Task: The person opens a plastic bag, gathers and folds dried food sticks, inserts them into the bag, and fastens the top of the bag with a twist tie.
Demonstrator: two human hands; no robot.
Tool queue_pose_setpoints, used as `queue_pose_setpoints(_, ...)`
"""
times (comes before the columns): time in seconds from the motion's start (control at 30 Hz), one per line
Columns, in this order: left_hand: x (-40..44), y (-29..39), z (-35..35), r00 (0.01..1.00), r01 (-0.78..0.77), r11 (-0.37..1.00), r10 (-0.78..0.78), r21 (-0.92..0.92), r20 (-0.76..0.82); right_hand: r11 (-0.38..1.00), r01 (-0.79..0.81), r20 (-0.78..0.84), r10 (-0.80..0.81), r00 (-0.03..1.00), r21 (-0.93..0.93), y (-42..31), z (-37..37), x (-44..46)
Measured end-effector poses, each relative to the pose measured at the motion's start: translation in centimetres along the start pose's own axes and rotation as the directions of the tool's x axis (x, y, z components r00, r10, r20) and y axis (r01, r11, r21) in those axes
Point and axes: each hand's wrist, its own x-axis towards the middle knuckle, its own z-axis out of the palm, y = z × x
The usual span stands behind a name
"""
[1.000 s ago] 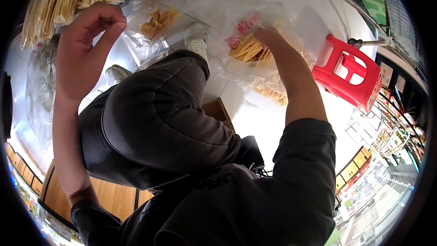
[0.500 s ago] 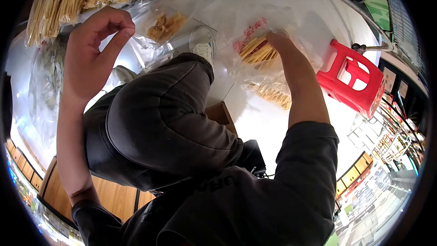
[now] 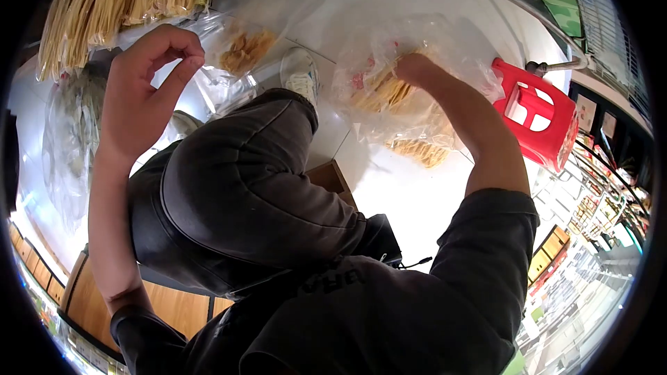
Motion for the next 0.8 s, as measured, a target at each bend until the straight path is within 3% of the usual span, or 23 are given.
queue_pose_setpoints(0.1,0.1,-0.1,0.4,0.999,-0.014,1.000,0.013,-0.005,-0.029,0.990,0.045,-0.020,-0.048,0.999,-0.132,-2.7,1.3,-0.2)
queue_pose_setpoints(0.13,0.2,-0.3,0.5,0.998,-0.017,1.000,0.017,-0.009,-0.060,0.927,0.194,-0.019,-0.211,0.977,-0.321,-4.4,0.3,-0.8)
queue_pose_setpoints(0.17,0.2,-0.4,0.5,0.998,-0.017,1.000,0.016,-0.007,-0.064,0.925,0.196,-0.021,-0.214,0.977,-0.325,-4.5,0.8,-0.1)
queue_pose_setpoints(0.27,0.2,-0.8,0.4,0.995,-0.085,0.996,0.086,0.007,-0.057,0.955,0.140,-0.035,-0.154,0.987,-0.261,-6.3,1.6,1.3)
queue_pose_setpoints(0.3,0.2,-0.9,0.3,0.994,-0.089,0.996,0.088,-0.003,-0.059,0.960,-0.015,-0.220,-0.049,0.974,-0.279,-7.2,1.2,0.5)
queue_pose_setpoints(0.37,0.1,-0.8,0.2,0.995,-0.086,0.996,0.085,-0.017,-0.057,0.950,-0.166,-0.392,0.052,0.918,-0.264,-7.5,0.3,0.5)
queue_pose_setpoints(0.4,0.1,-0.6,-0.1,0.999,-0.048,0.999,0.048,-0.010,-0.020,0.935,-0.319,-0.214,0.283,0.935,-0.155,-6.4,-0.6,1.9)
queue_pose_setpoints(0.43,0.2,-0.5,-0.2,1.000,-0.010,1.000,0.010,0.000,0.014,0.875,-0.478,-0.009,0.478,0.878,-0.079,-5.2,-1.3,3.7)
queue_pose_setpoints(0.5,0.3,-0.6,-0.3,1.000,-0.007,1.000,0.007,-0.001,0.009,0.829,-0.550,0.150,0.534,0.832,0.102,0.0,2.0,5.2)
queue_pose_setpoints(0.57,0.4,-0.8,-0.3,1.000,-0.006,1.000,0.006,-0.004,0.008,0.805,-0.593,0.324,0.564,0.759,-0.012,0.7,-0.5,3.9)
queue_pose_setpoints(0.6,0.5,-0.8,-0.2,1.000,-0.002,1.000,0.002,-0.015,0.008,0.808,-0.589,0.328,0.561,0.760,-0.015,1.3,-1.4,3.5)
queue_pose_setpoints(0.7,0.6,-0.8,0.0,1.000,0.017,0.999,-0.017,-0.049,0.005,0.601,-0.796,0.326,0.740,0.588,0.069,2.6,-2.6,3.2)
queue_pose_setpoints(0.8,0.7,-1.0,0.0,1.000,0.017,0.997,-0.017,-0.076,0.009,0.576,-0.812,0.278,0.769,0.576,0.090,3.5,-2.0,3.8)
